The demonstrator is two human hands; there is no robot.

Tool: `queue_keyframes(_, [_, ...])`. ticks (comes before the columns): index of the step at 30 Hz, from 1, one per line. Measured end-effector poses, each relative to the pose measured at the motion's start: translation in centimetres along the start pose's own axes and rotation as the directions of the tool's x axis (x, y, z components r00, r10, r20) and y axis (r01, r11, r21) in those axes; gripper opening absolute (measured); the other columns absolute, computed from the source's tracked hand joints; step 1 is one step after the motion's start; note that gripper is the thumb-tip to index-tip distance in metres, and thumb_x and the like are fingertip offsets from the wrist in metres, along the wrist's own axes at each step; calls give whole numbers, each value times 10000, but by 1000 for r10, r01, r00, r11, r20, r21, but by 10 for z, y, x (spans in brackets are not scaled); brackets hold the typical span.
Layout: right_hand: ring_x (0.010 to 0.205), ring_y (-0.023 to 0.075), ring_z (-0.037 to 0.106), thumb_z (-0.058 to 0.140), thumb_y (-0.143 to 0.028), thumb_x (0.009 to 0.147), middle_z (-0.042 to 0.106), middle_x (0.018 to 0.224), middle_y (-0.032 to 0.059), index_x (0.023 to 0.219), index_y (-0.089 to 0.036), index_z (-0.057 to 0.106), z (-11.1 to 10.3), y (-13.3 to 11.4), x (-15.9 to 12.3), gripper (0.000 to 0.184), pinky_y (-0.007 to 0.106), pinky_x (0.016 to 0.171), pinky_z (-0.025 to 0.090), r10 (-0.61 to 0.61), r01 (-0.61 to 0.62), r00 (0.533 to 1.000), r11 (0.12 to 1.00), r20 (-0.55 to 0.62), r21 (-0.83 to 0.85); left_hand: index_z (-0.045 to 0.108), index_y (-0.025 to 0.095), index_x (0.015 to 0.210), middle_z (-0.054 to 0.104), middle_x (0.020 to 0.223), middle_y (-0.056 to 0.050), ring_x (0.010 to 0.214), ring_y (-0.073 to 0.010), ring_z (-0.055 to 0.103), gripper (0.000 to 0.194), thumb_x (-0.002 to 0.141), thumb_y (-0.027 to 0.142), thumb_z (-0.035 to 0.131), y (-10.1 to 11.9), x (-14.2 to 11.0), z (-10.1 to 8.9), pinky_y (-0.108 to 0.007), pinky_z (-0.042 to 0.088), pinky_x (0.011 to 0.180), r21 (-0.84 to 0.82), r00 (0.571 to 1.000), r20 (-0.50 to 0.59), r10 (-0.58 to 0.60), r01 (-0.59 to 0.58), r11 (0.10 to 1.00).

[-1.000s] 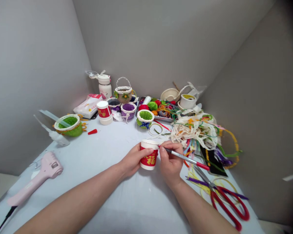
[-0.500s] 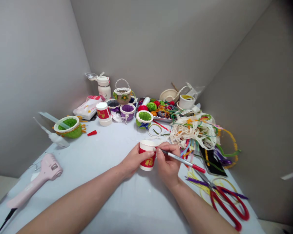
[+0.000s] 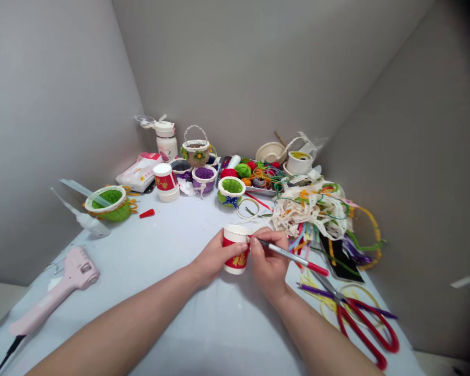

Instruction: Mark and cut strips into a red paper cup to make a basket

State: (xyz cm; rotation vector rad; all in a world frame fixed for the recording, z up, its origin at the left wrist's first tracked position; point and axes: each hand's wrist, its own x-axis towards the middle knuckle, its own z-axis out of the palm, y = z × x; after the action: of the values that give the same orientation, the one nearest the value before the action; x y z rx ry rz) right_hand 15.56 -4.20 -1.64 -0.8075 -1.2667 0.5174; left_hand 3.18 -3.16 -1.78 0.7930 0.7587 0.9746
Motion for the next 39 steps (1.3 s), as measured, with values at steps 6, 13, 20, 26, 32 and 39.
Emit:
queue_keyframes(6, [638,128,543,561,-110,870,553,719,-39,858,-239,480,1,-1,1,153,271,586,425,-15,15,1000,1000,1,-11,595,141,1151,688,1127,-115,989,-227,629,529,694,288,818,2,-1,1,-355,462,901,9,1000,5,-3,3,1000])
queue_keyframes(13, [641,129,545,565,-120,872,553,718,-40,863,-239,477,1,-1,1,148,273,584,432,-15,15,1000,1000,-4,-12,596,150,1173,682,1163,-115,1011,-227,628,526,708,277,806,1,-1,-1,-358,456,919,21,1000,9,-3,3,1000])
queue_keyframes(20, [631,136,547,565,-156,873,555,707,-32,853,-242,462,1,-1,0,135,286,577,436,-3,2,1000,999,-6,-49,606,144,1155,691,1132,-116,1013,-238,628,519,700,283,811,1,-1,0,-358,455,913,17,1000,12,0,0,1000])
queue_keyframes(26, [627,131,536,570,-154,876,552,705,-38,843,-240,463,1,0,0,141,277,579,419,11,-11,1000,999,-1,-45,609,143,1142,691,1112,-110,996,-233,627,513,694,285,815,-1,0,-1,-358,458,902,27,1000,2,2,-2,1000])
queue_keyframes(32, [641,130,540,565,-138,874,553,718,-38,856,-241,473,0,0,0,138,272,588,417,-6,6,1000,1000,-7,-24,599,142,1159,678,1165,-120,1009,-226,624,511,709,275,802,0,-1,-1,-358,454,917,26,1000,16,-2,1,1000])
queue_keyframes(39, [627,132,542,567,-143,869,552,706,-37,844,-241,471,1,-3,1,139,278,577,425,-8,8,1000,999,-5,-38,598,147,1164,681,1164,-122,1004,-230,630,536,693,282,817,0,-1,-1,-366,456,920,14,1000,5,-13,13,1000])
